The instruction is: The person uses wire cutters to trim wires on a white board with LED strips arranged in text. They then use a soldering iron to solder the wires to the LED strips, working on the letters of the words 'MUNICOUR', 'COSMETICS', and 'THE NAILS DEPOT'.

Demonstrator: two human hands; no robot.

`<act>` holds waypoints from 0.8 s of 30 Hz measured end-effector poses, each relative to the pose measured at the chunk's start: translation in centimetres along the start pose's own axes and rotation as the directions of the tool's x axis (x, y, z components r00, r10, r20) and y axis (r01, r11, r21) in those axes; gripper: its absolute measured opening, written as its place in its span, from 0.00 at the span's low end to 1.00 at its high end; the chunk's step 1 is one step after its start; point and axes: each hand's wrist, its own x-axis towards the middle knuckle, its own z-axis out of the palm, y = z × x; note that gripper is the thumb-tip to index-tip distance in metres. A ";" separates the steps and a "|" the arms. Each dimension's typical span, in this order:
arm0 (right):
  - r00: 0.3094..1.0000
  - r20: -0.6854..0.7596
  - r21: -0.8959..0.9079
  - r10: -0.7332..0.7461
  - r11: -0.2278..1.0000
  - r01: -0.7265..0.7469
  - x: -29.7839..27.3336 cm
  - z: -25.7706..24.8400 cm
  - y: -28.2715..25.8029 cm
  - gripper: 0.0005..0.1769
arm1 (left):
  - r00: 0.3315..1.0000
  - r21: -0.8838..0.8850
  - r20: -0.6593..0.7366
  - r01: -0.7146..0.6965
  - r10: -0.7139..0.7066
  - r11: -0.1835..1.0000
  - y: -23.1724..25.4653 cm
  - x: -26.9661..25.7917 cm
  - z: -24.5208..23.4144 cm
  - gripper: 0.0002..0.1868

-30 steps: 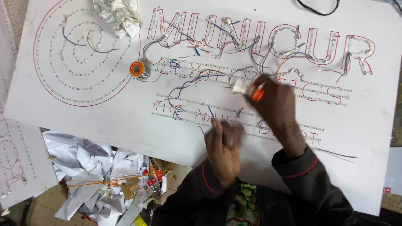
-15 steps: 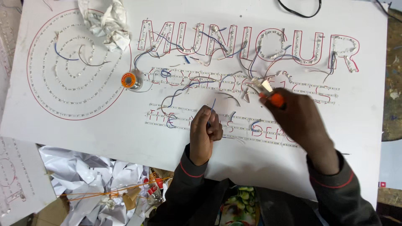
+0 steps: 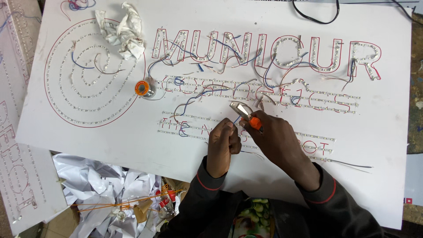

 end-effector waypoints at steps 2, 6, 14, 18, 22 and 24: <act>1.000 -0.012 -0.003 -0.014 1.000 0.014 0.2 0.6 0.7 0.17 | 1.000 0.011 -0.003 0.001 -0.001 1.000 0.0 0.1 0.1 0.16; 0.999 -0.014 -0.027 -0.030 0.999 0.029 -0.2 0.3 0.1 0.15 | 1.000 0.027 -0.018 0.018 -0.018 0.999 -0.1 0.2 0.2 0.15; 0.996 -0.061 -0.080 -0.072 0.995 0.067 0.4 1.6 1.4 0.16 | 0.997 0.031 -0.042 0.064 -0.062 0.997 0.5 0.0 0.4 0.15; 0.993 -0.086 -0.088 -0.085 0.993 0.077 0.8 2.2 1.9 0.18 | 0.994 0.036 -0.022 0.107 -0.106 0.994 0.7 -0.2 0.3 0.15; 0.984 -0.120 -0.114 -0.132 0.986 0.119 1.6 2.7 2.7 0.20 | 0.994 0.071 0.006 0.108 -0.108 0.992 0.2 -0.1 -0.1 0.15; 0.966 -0.185 -0.152 -0.179 0.977 0.151 1.4 2.9 3.0 0.15 | 0.983 -0.016 0.098 0.155 -0.153 0.988 0.8 -0.1 -0.1 0.13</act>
